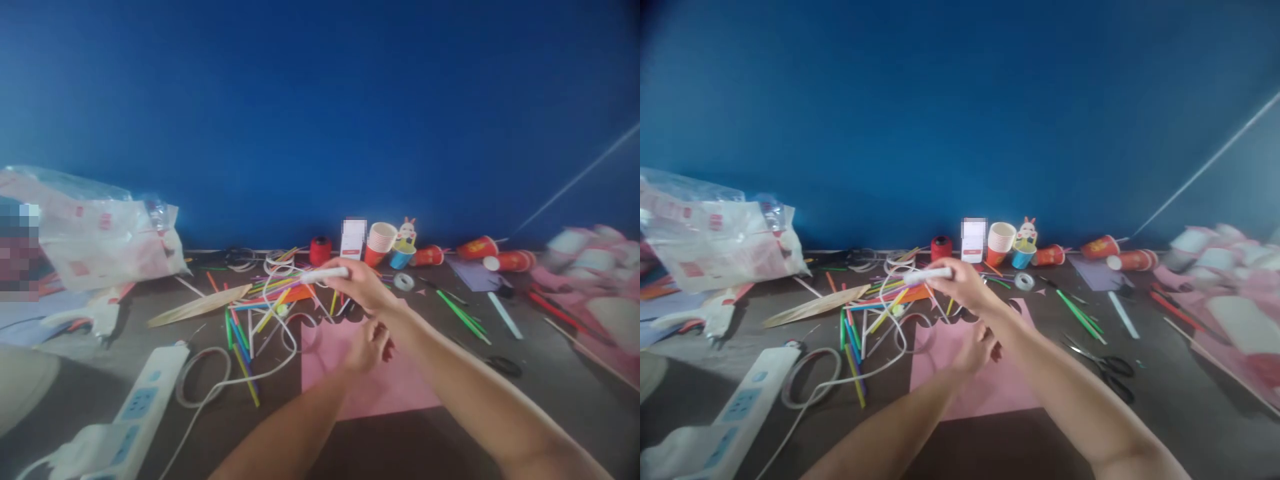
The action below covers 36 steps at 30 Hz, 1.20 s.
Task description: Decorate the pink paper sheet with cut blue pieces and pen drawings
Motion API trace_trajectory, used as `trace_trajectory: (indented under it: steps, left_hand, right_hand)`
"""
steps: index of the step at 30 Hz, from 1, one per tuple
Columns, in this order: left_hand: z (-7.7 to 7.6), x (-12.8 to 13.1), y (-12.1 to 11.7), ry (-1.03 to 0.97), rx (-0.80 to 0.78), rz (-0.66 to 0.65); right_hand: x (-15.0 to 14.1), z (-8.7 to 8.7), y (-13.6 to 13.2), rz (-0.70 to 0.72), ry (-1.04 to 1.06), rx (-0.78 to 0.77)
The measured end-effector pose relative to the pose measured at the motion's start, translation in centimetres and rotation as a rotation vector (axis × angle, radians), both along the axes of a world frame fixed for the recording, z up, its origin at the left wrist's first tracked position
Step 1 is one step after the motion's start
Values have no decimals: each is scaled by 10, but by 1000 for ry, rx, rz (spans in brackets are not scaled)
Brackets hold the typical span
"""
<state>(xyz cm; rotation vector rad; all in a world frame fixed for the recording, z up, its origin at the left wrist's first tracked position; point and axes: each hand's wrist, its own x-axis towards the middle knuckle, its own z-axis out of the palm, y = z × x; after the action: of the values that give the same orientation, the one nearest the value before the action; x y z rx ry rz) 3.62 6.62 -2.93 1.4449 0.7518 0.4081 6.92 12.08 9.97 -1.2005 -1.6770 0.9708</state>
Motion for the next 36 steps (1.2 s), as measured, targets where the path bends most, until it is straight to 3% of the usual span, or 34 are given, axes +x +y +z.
trace_trajectory:
  steps: [4, 7, 10, 15, 20, 24, 32, 36]
  left_hand:
    - [3, 2, 0, -162, -121, 241]
    - [10, 0, 1, -269, -216, 291]
    - [15, -3, 1, -355, -289, 345]
    - [13, 0, -1, -401, -271, 434]
    - [13, 3, -3, -315, -195, 485]
    - [16, 2, -2, -274, -110, 527]
    - [18, 0, -6, -243, -81, 481]
    - [20, -1, -7, -212, -41, 468]
  right_hand:
    - [92, -42, -61, -185, 376, -194]
    - [118, -70, -87, -237, 362, -213]
    - [112, -82, -100, -163, 117, -136]
    - [90, -93, -110, -164, -195, 234]
    - [87, -104, -120, -134, -290, 322]
    - [88, -102, -123, -69, -342, 396]
    - [84, -100, -123, -41, -384, 381]
    - [87, -103, -126, -21, -431, 547]
